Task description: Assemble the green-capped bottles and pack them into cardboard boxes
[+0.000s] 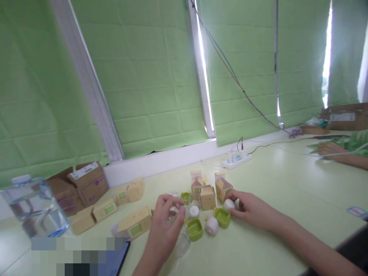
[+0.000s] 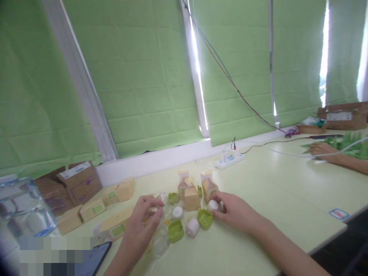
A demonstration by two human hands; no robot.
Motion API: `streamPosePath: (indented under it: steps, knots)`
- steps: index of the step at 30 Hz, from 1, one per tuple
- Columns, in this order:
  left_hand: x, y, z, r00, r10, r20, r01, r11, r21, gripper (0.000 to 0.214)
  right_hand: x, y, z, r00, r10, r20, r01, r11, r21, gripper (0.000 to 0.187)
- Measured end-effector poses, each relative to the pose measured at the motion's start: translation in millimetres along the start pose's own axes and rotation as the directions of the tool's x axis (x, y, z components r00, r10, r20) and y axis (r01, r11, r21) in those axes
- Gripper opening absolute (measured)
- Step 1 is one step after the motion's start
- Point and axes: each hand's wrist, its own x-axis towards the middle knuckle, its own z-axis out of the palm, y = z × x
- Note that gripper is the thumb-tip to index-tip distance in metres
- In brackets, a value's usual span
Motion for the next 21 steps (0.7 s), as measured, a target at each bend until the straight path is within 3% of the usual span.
streamPosePath:
  steps: [4,6,8,10,16,21]
  knots:
    - [-5,23,7.6,0.985,0.029,0.171,-0.04,0.997,0.063,0.011,-1,1,-1,1.0,-0.013,0.0,0.013,1.0,-0.003,0.025]
    - [-16,28,14.7,0.962,0.095,0.257,-0.139,0.977,0.159,0.011,-3,2,-2,1.0,-0.007,0.014,0.007,1.0,0.029,0.027]
    - [-30,26,23.2,0.913,0.165,0.373,-0.258,0.942,0.215,0.028,-4,3,-2,1.0,-0.008,0.019,0.007,0.999,0.049,0.03]
    - [-42,18,30.7,0.878,0.148,0.454,-0.31,0.9,0.305,0.036,-6,2,-2,1.0,-0.015,0.015,0.014,0.999,0.051,0.031]
    - [-42,8,34.1,0.833,0.131,0.537,-0.377,0.845,0.379,0.044,-7,-2,0,1.0,-0.024,0.018,0.022,0.995,0.092,0.022]
    - [-30,9,32.5,0.858,0.067,0.509,-0.323,0.841,0.433,0.037,-2,-1,-1,0.998,-0.016,-0.063,0.022,0.995,0.092,0.02]
